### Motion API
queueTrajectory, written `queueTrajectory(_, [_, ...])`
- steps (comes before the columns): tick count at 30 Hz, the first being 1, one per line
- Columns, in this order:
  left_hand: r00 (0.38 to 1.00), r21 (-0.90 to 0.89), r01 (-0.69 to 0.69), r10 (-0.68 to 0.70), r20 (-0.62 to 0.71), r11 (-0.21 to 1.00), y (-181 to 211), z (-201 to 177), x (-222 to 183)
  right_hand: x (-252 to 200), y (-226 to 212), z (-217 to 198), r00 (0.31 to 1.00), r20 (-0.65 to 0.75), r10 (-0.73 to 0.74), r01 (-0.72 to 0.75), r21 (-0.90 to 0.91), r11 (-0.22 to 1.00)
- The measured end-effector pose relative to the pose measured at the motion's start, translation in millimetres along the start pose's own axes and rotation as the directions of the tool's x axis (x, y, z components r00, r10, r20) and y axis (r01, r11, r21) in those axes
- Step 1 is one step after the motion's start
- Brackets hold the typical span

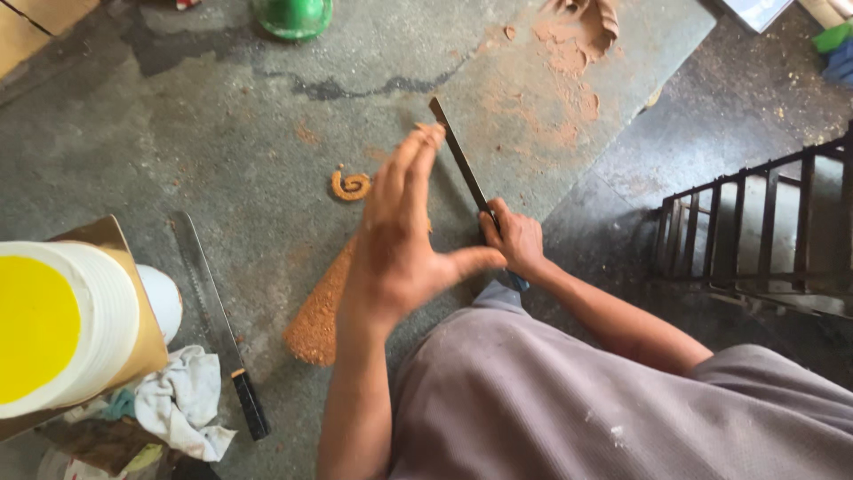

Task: The person slices a cylindrical cake roll into several pieces using a long knife, holding the roll by hand and making vertical cuts to create individual rounds.

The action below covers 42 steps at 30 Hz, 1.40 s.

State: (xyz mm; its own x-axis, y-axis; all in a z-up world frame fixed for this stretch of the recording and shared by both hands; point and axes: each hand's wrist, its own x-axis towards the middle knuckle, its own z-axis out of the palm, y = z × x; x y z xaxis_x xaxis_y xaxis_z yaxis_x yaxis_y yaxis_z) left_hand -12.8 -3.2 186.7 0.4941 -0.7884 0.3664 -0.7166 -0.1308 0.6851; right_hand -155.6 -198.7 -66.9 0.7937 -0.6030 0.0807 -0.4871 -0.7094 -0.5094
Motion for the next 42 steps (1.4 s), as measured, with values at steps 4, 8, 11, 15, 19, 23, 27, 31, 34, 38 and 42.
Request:
queueTrajectory(4, [0.999, 0.043, 0.036, -0.034, -0.042, 0.998, -22, 10, -7, -20, 2, -3, 1.000, 0.010, -0.010, 0.010, -0.003, 1.000])
queueTrajectory(8, [0.981, 0.021, 0.194, -0.195, 0.025, 0.981, -54, 28, -21, -1, -3, -4, 0.999, -0.028, -0.021, 0.021, 0.022, 1.000])
queueTrajectory(11, [0.984, -0.043, 0.177, -0.177, -0.006, 0.983, -68, 43, -44, -11, -2, -1, 0.999, -0.029, -0.019, 0.019, 0.006, 1.000])
queueTrajectory(15, [0.972, -0.033, 0.233, -0.234, -0.033, 0.972, -85, 52, -60, -10, 0, 2, 0.999, -0.028, -0.033, 0.033, -0.019, 0.999])
queueTrajectory(19, [0.930, 0.155, 0.365, -0.368, -0.015, 0.918, -111, 71, -68, -7, 0, 3, 0.998, -0.035, -0.049, 0.049, -0.012, 0.999])
queueTrajectory(23, [0.892, 0.444, 0.418, -0.450, -0.037, 0.792, -137, 105, -79, -10, 2, 5, 0.998, -0.039, -0.039, 0.037, -0.045, 0.998])
queueTrajectory(27, [0.905, 0.557, 0.373, -0.424, -0.041, 0.742, -151, 123, -86, -11, 1, 6, 0.998, -0.042, -0.041, 0.040, -0.034, 0.999])
queueTrajectory(31, [0.905, 0.559, 0.372, -0.424, -0.040, 0.741, -157, 125, -86, -10, 1, 7, 0.999, -0.041, -0.033, 0.032, -0.037, 0.999])
queueTrajectory(34, [0.901, 0.563, 0.376, -0.431, -0.038, 0.736, -155, 124, -85, -9, 1, 7, 0.999, -0.040, -0.035, 0.033, -0.057, 0.998])
queueTrajectory(38, [0.904, 0.570, 0.376, -0.423, -0.054, 0.730, -152, 123, -85, -8, 5, 8, 0.998, -0.027, -0.049, 0.047, -0.073, 0.996])
queueTrajectory(42, [0.900, 0.579, 0.381, -0.432, -0.056, 0.720, -147, 119, -85, -6, 8, 9, 0.999, -0.005, -0.035, 0.034, -0.071, 0.997])
